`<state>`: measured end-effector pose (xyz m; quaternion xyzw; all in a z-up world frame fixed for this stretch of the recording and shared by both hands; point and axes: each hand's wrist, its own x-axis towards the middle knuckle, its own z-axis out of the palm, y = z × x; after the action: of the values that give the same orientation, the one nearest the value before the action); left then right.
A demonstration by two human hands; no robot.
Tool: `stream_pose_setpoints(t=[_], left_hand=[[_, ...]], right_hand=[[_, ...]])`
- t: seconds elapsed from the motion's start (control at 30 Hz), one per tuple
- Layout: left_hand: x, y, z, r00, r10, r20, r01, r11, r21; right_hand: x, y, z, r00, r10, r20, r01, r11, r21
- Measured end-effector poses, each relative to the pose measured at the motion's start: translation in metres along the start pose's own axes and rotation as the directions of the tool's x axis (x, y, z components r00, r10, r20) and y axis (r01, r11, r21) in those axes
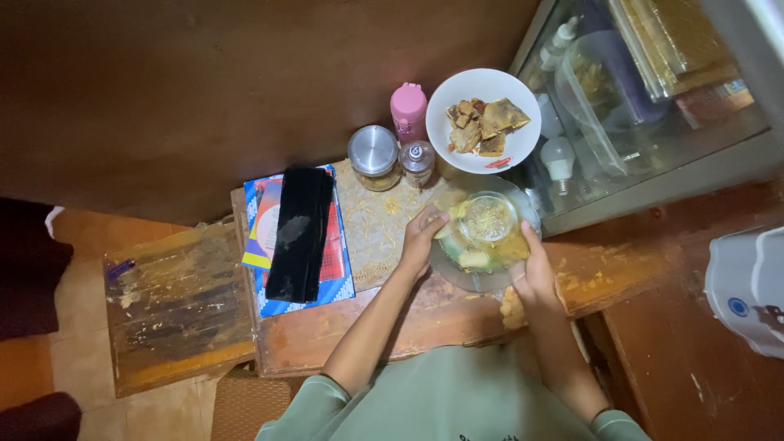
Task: Organize clean dishes and utensils from a drying bucket into a multi-tier wire rack.
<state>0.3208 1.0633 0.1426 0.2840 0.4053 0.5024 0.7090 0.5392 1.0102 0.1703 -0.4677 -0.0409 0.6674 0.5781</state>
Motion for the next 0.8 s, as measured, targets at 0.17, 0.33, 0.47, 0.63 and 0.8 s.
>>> stream_pose_setpoints(t=[0.17, 0.33, 0.47, 0.63, 0.8], left_hand=[[-0.005, 0.005, 0.006, 0.999, 0.052, 0.006, -0.051, 0.996, -0.072], [-0.007, 0.0, -0.001, 0.999, 0.038, -0.026, -0.04, 0.995, -0.087], [-0.015, 0.007, 0.003, 0.999, -0.005, -0.032, -0.001, 0.982, -0.186], [-0.009, -0.007, -0.002, 0.998, 0.049, -0.035, -0.054, 0.985, -0.164], [0.003, -0.019, -0.002, 0.992, 0.057, -0.109, -0.065, 0.995, -0.071]], right_hand=[[0.009, 0.005, -0.01, 1.0, 0.002, 0.028, -0.001, 1.0, -0.004], [-0.01, -0.006, 0.01, 0.995, -0.073, 0.067, 0.076, 0.996, -0.041], [0.005, 0.007, -0.018, 0.982, -0.102, 0.158, 0.1, 0.995, 0.021], [-0.005, 0.004, -0.01, 0.968, -0.136, 0.211, 0.124, 0.99, 0.072], [-0.002, 0.008, -0.008, 0.982, -0.133, 0.137, 0.109, 0.98, 0.169]])
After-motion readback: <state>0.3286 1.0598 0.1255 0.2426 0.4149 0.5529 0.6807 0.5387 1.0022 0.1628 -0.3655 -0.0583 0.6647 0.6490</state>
